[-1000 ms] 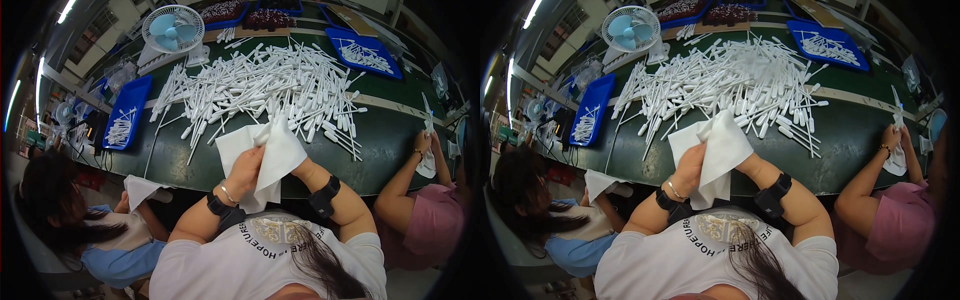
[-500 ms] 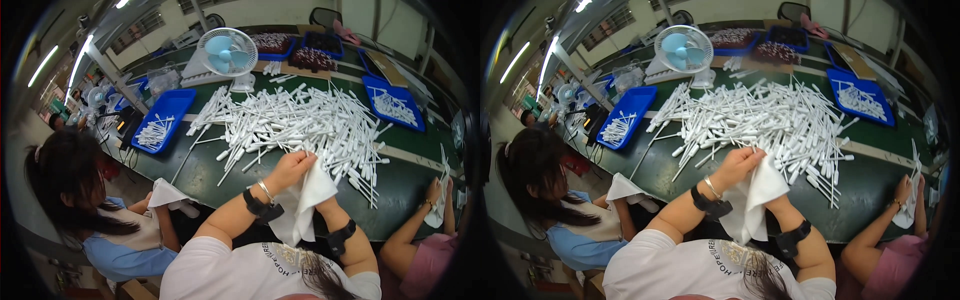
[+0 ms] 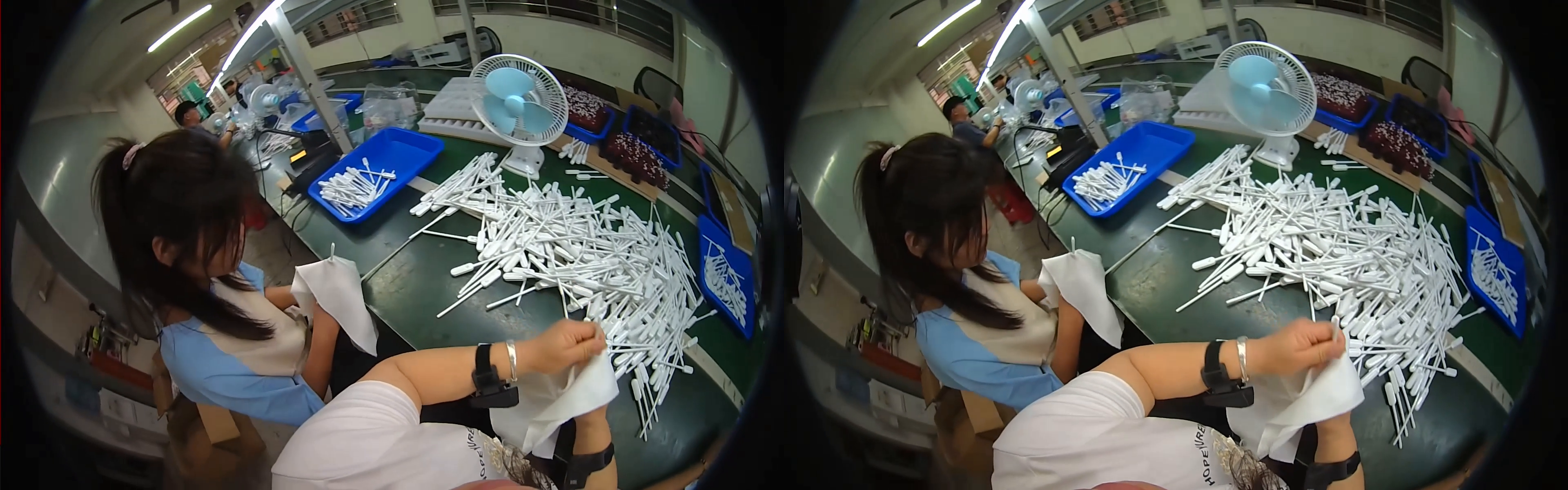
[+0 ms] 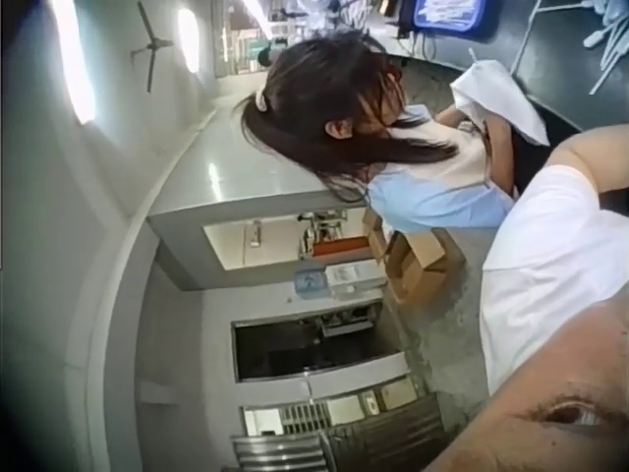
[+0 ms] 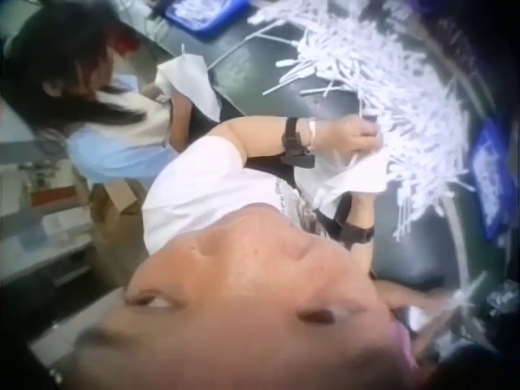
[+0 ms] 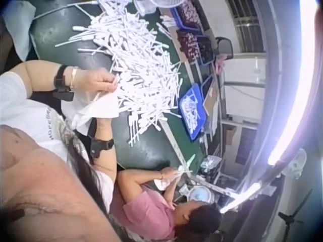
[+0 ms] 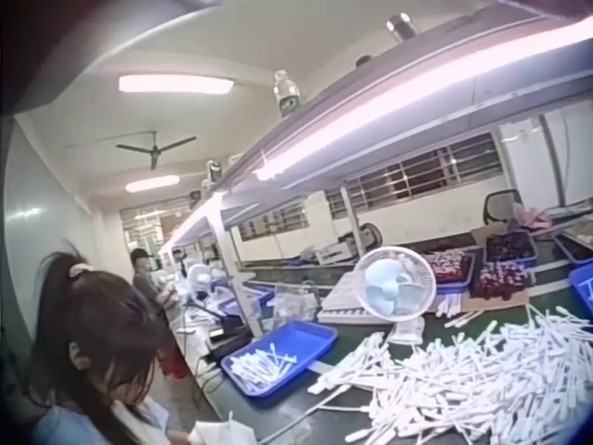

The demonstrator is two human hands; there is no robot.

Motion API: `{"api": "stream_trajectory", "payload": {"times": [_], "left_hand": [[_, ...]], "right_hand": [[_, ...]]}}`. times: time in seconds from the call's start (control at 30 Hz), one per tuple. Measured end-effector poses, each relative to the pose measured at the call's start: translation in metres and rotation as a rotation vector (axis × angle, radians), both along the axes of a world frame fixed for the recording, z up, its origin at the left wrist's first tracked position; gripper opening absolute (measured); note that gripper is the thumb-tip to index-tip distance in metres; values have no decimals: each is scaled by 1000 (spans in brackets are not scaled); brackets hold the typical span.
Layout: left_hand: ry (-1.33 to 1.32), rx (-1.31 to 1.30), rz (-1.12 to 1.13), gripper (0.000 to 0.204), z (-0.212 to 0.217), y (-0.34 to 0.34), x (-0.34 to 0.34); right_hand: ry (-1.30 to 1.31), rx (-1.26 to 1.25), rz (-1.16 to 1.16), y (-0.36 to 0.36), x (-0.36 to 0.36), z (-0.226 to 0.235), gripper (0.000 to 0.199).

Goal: The person picks up a white plastic part from a pile, wipes it with a cloth, and places it into a blue tray. This process is repeated for several more parts, occasionally moving the pile to reach more items.

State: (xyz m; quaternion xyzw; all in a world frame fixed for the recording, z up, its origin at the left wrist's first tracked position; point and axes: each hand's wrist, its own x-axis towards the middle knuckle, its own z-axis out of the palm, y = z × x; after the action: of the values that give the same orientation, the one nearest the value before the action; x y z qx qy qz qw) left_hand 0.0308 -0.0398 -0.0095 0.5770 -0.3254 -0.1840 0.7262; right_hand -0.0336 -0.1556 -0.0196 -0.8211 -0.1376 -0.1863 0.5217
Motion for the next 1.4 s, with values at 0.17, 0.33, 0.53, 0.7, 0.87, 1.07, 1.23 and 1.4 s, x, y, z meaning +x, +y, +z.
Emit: {"api": "stream_trajectory", "payload": {"times": [0.17, 0.33, 0.53, 0.7, 0.87, 1.07, 1.23, 1.4], "left_hand": [[94, -149, 17, 20, 0, 9, 0], [219, -214, 199, 18, 1, 16, 12], [-151, 91, 154, 15, -6, 3, -8], [83, 11, 111, 14, 0, -1, -13], [252, -169, 320, 12, 9, 12, 4], [53, 8, 166, 12, 0, 4, -13], [129, -55, 290, 12, 8, 1, -16], [263, -246, 402, 13, 1, 12, 3]], "right_hand": [[242, 57, -31, 3, -11, 18, 35], [406, -365, -170, -2, -10, 16, 30], [249, 365, 34, -1, -11, -19, 31], [392, 727, 140, -7, -14, -24, 28], [-13, -204, -17, -15, -11, -16, 28], [268, 377, 205, -14, -12, -31, 28], [-17, -46, 64, -17, -13, -7, 27], [-6, -646, -57, -12, 3, -1, 27]]}}
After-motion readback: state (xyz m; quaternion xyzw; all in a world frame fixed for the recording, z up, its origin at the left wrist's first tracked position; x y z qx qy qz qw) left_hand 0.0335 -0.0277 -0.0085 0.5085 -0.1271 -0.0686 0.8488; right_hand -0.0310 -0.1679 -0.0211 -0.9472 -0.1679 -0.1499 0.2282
